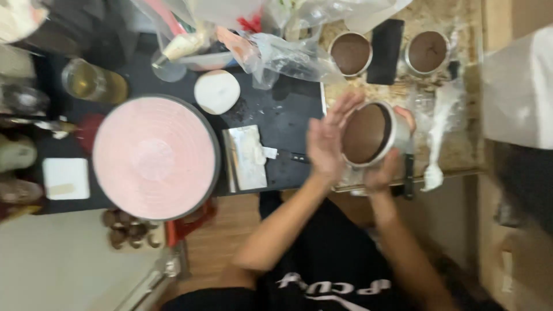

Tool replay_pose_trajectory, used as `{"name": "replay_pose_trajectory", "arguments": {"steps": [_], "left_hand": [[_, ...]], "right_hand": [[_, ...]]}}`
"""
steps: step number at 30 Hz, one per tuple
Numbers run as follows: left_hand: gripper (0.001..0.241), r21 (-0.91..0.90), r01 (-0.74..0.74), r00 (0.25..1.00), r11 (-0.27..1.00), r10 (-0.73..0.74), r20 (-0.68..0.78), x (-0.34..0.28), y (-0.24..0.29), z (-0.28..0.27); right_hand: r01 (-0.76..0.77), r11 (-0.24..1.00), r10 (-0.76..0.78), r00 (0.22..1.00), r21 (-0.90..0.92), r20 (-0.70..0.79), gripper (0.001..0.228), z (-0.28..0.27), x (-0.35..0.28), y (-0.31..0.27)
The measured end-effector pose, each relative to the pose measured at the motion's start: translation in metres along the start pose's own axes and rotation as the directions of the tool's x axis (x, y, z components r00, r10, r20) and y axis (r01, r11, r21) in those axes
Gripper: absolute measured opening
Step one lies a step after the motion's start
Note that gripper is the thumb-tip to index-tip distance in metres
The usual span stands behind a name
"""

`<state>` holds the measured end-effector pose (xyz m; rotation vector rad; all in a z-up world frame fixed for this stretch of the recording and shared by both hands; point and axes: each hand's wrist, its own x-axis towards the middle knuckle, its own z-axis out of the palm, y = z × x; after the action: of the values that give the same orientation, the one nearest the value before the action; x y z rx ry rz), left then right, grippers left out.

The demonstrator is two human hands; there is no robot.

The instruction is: The recorder is assembling a cake by layering sponge, applying cream with a spatula, and adding chocolate filling.

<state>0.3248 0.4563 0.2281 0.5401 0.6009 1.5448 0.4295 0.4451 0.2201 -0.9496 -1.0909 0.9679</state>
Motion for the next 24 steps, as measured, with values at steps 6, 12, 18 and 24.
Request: {"name": "replay_pose_trajectory", "arguments": {"steps": [6, 12, 18, 24], "left_hand": [[0.090, -0.024, -0.025, 0.996, 0.999, 0.023, -0.087, -0.016, -0.009, -0.013], [0.086, -0.653, 0.248, 0.935, 0.716, -0.353, -0.032, -0.014, -0.009, -0.063], [0.072, -0.658, 0.367, 0.864, 0.658, -0.503, -0.021, -0.018, -0.017, -0.085], [0.058, -0.577, 0.382, 0.838, 0.722, -0.533, -0.112, -0.018, -0.027, -0.093]], "right_hand": [[-0.027, 0.975, 0.078, 0.971, -0.221, 0.225, 0.097, -0.001, -0.005, -0.002], [0.436, 0.541, -0.008, 0.858, -0.719, 0.514, 0.089, 0.039, 0.016, -0.052], [0.468, 0.423, 0.012, 0.854, -0.776, 0.521, 0.084, 0.048, 0.006, -0.045], [0.447, 0.385, 0.003, 0.874, -0.807, 0.485, 0.083, 0.046, 0.006, -0.037]]}}
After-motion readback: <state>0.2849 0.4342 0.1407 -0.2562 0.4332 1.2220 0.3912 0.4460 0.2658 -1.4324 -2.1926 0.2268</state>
